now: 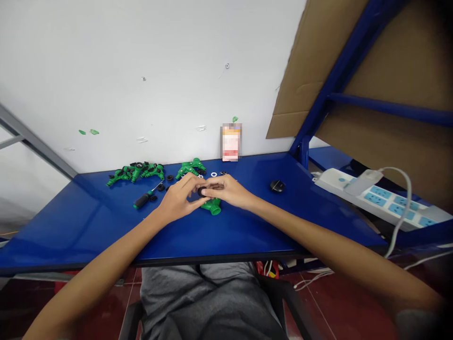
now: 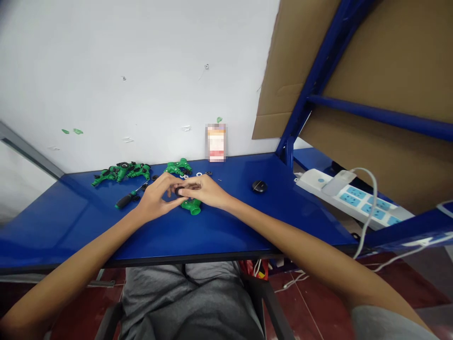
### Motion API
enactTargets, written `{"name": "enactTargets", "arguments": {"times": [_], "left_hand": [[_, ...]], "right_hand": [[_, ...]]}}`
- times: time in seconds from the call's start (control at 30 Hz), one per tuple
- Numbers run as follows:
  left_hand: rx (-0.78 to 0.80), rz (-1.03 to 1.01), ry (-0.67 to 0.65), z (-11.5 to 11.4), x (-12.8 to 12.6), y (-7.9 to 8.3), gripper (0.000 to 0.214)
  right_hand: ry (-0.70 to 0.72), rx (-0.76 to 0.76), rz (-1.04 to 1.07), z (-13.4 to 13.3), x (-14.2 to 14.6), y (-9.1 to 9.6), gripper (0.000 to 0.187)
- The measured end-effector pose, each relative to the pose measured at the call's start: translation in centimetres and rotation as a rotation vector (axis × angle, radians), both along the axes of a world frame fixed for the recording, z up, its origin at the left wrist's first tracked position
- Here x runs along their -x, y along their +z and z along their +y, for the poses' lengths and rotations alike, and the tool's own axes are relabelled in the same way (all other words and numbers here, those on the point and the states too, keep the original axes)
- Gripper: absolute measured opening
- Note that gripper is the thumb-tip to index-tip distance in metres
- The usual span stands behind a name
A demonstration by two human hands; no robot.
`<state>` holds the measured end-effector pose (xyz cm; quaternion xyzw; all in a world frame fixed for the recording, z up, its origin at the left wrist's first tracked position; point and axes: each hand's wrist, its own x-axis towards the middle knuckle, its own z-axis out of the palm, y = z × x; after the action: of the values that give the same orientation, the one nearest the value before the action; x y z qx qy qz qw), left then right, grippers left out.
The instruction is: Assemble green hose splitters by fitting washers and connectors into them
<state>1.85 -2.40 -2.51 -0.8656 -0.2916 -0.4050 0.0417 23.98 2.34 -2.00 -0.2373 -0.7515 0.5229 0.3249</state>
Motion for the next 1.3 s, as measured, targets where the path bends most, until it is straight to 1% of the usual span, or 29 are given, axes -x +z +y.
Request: {"name": "enactTargets", "arguments": {"times": [0.07,0.13,0.3,0.37,0.5,0.63,0.8,0.9,1.07,1.17,1.23,1.3], "left_hand": [[0.008,0.011,-0.053,0.0,0.2,0.5,0.033],[-0.022,-0.002,-0.061,0.1,0.3,0.6,0.032],[-0.123,-0.062,0.034,0.2,-0.3,-0.3,0.016],[-0.16,-0.084,0.072,0.2,-0.6,-0.7,0.016],[-0.205,-0.086,0.112,0.2,-1.0,-1.1,0.019],[-0.221,-0.054,0.124,0.2,-1.0,-1.3,0.016],[-0.229,-0.057,0.118,0.0,-0.9,-1.3,0.018],[-0.234,-0.06,0.118,0.0,-0.9,-1.1,0.019],[-0.192,-0.154,0.142,0.2,-0.9,-1.2,0.024],[-0.092,-0.214,0.136,0.3,-0.8,-1.2,0.027],[-0.007,-0.21,0.094,0.3,-0.6,-0.9,0.028],[0.052,-0.154,0.022,0.4,-0.3,-0.5,0.031]], "right_hand": [[-0.005,0.001,0.021,0.2,-0.1,0.0,0.035],[-0.021,0.025,0.051,0.3,-0.1,-0.2,0.034],[-0.021,0.11,0.078,-0.1,0.5,-0.8,0.035],[-0.005,0.122,0.075,-0.6,0.8,-0.8,0.034],[-0.011,0.1,0.083,-1.1,1.0,-0.8,0.028],[-0.035,0.085,0.073,-0.9,0.9,-0.8,0.023],[-0.058,0.02,0.058,-0.8,0.8,-0.5,0.017],[-0.053,0.011,0.054,-0.9,0.8,-0.4,0.017],[-0.022,0.054,0.093,-1.3,1.0,-0.5,0.03],[-0.029,0.074,0.127,-1.4,1.1,-0.5,0.037],[-0.033,0.071,0.13,-1.3,1.0,-0.4,0.04],[-0.035,0.056,0.114,-0.9,0.7,-0.4,0.043]]}}
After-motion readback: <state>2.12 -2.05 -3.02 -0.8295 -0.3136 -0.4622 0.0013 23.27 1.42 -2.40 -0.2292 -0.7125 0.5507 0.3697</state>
